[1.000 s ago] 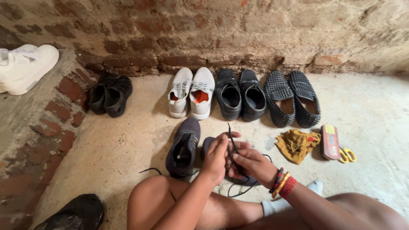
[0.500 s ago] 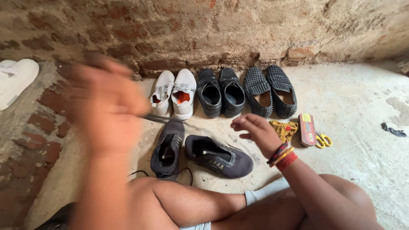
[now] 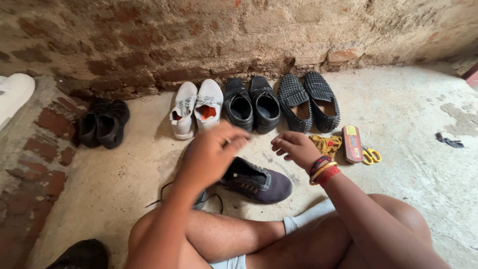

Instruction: The person removes a shoelace from a dark sneaker and then re-laces it by threading the lace through the eyelets. The person sits on the floor with several other shoes visible nearby.

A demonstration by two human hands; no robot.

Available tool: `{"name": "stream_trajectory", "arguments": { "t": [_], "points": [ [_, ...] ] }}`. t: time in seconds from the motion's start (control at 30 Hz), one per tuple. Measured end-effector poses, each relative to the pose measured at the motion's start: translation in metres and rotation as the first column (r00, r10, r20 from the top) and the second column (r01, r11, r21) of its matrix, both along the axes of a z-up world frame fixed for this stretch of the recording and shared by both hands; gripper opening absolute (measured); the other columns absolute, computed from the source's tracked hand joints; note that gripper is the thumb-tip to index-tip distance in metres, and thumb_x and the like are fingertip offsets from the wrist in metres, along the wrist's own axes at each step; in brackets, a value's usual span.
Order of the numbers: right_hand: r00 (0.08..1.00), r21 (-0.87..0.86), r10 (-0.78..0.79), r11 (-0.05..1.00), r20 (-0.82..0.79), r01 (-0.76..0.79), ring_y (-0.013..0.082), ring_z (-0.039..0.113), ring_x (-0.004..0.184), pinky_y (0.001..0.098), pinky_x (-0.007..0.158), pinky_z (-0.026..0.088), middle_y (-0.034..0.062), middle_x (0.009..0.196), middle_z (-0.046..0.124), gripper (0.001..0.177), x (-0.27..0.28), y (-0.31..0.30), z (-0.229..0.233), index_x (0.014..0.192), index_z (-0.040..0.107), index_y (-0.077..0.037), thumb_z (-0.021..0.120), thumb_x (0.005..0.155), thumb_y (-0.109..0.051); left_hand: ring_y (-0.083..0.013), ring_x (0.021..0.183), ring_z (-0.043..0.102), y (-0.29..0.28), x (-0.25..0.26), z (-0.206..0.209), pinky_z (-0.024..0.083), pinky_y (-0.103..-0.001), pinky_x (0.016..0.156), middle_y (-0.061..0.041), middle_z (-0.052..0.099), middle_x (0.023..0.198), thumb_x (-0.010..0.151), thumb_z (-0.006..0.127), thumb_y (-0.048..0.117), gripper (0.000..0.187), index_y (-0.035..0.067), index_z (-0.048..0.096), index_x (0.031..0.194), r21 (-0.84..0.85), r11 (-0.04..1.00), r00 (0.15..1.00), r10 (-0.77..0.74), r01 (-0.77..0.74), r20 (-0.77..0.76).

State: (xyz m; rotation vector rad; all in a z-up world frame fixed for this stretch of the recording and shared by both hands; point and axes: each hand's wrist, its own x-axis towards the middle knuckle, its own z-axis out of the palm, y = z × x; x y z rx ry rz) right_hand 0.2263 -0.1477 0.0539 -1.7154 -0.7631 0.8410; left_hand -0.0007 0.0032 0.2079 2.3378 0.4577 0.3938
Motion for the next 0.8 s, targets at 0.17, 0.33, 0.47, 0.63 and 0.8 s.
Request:
{"name": "stream_trajectory", "arguments": {
  "t": [0.17,0.33,0.47,0.63,0.8],
  "points": [
    [0.873,-0.135,0.157,0.985,0.463,-0.106,0.0189,0.078,0.080,0.0326,0.075,0.061,0.0088,0.086,0.079,0.021,0.003,0.000,-0.043,0.101,0.078,-0.008,0.066,0.087,-0.017,-0.0326,0.094,0.069,-0.018,0.025,-0.126,0.054,-0.043,0.082,-0.010,0.073,0.102,0.086,0.073,0.025,0.016,0.014,0.080,0.097,0.085,0.988,0.989,0.132,-0.126,-0.064],
    [0.746,-0.351,0.289,0.933,0.600,-0.080,0.0304,0.073,0.089,0.0406,0.083,0.057,0.0112,0.094,0.078,0.018,0.000,0.016,-0.077,0.095,0.080,-0.012,0.067,0.087,-0.020,-0.0327,0.098,0.067,-0.013,0.029,-0.177,0.054,-0.045,0.082,-0.007,0.073,0.101,0.081,0.075,0.024,0.013,0.014,0.080,0.089,0.243,0.946,0.957,0.254,-0.215,-0.141],
    [0.762,-0.375,0.350,0.914,0.545,-0.152,0.0291,0.074,0.091,0.0401,0.085,0.059,0.0094,0.097,0.078,0.023,0.000,0.023,-0.094,0.097,0.079,-0.013,0.060,0.084,-0.012,-0.0322,0.096,0.067,-0.019,0.029,-0.189,0.055,-0.045,0.082,-0.008,0.075,0.096,0.081,0.073,0.027,0.014,0.017,0.081,0.089,0.234,0.946,0.924,0.284,-0.225,-0.258],
    [0.736,-0.548,0.436,0.830,0.518,-0.106,0.0330,0.068,0.104,0.0430,0.093,0.054,0.0141,0.106,0.072,0.026,-0.010,0.024,-0.106,0.110,0.072,-0.013,0.069,0.086,-0.021,-0.0326,0.089,0.071,-0.017,0.036,-0.201,0.057,-0.045,0.078,-0.012,0.075,0.089,0.089,0.069,0.032,0.020,0.015,0.079,0.088,0.302,0.940,0.904,0.260,-0.157,-0.340],
    [0.790,-0.627,0.444,0.773,0.422,-0.100,0.0327,0.066,0.111,0.0416,0.096,0.053,0.0145,0.111,0.070,0.042,-0.009,0.020,-0.109,0.118,0.069,-0.014,0.079,0.079,-0.026,-0.0321,0.085,0.073,-0.001,0.055,-0.233,0.057,-0.044,0.078,-0.016,0.075,0.086,0.091,0.067,0.026,0.021,0.012,0.081,0.085,0.382,0.922,0.913,0.109,0.054,-0.394]
  ]
}}
